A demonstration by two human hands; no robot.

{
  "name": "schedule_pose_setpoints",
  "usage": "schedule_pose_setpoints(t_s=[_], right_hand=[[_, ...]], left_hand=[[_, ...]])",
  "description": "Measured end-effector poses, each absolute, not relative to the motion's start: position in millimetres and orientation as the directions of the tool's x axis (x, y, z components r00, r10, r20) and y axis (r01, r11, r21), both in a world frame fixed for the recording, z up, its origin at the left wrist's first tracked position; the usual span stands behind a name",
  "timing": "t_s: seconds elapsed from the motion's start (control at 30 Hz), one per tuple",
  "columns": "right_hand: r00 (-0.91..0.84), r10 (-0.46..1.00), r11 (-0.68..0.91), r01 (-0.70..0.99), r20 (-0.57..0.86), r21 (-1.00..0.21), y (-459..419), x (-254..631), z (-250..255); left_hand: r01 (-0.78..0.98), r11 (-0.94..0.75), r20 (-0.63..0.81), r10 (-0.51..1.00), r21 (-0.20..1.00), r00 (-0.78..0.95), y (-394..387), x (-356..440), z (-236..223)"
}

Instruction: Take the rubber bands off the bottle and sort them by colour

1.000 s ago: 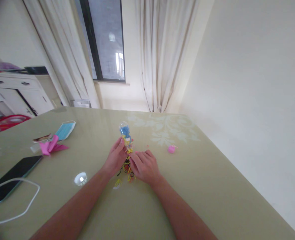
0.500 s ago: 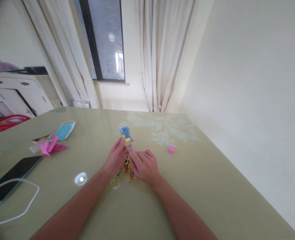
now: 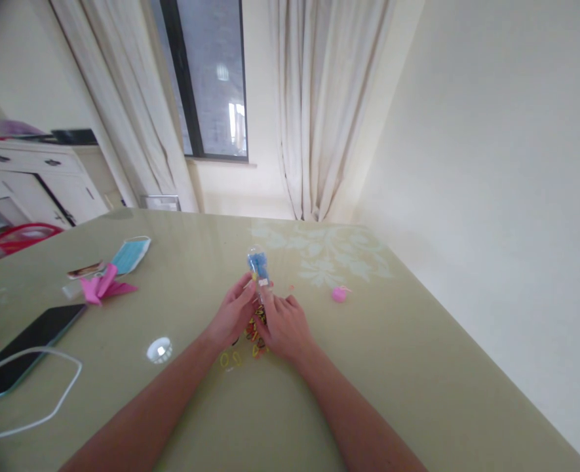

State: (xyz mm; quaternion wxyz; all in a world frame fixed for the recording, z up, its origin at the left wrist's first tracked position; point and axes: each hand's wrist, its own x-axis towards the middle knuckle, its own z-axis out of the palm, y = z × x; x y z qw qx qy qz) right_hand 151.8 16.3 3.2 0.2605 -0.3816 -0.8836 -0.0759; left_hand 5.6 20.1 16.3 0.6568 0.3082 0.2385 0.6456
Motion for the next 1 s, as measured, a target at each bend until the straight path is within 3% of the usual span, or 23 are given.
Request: schedule_pose_setpoints(t_s=[0.23,0.53,0.67,1.0], right_hand=[[-0.613,0.532,0.759,0.652,0.585,-0.007,17.0,156.2,5.8],[-0.566,0.460,0.787,0.617,0.684,-0.018,15.3,158.3,7.8],[-0.596,0.480,0.775,0.632,0.644,0.007,15.0,156.2,7.6],[-0.582,0.596,0.727,0.684,0.554,-0.064,15.7,154.0,4.6]], left_hand=[[-0.768,-0.073,0.037,0.997,0.636,-0.065,26.6,-1.6,18.5],[-0.758,-0.064,0.033,0.998,0.649,-0.055,27.1,-5.4,19.0],[-0.769,-0.048,0.037,0.999,0.637,-0.032,25.5,-3.3,18.8],[-0.734,-0.011,0.068,0.997,0.679,0.048,20.0,5.7,18.0]])
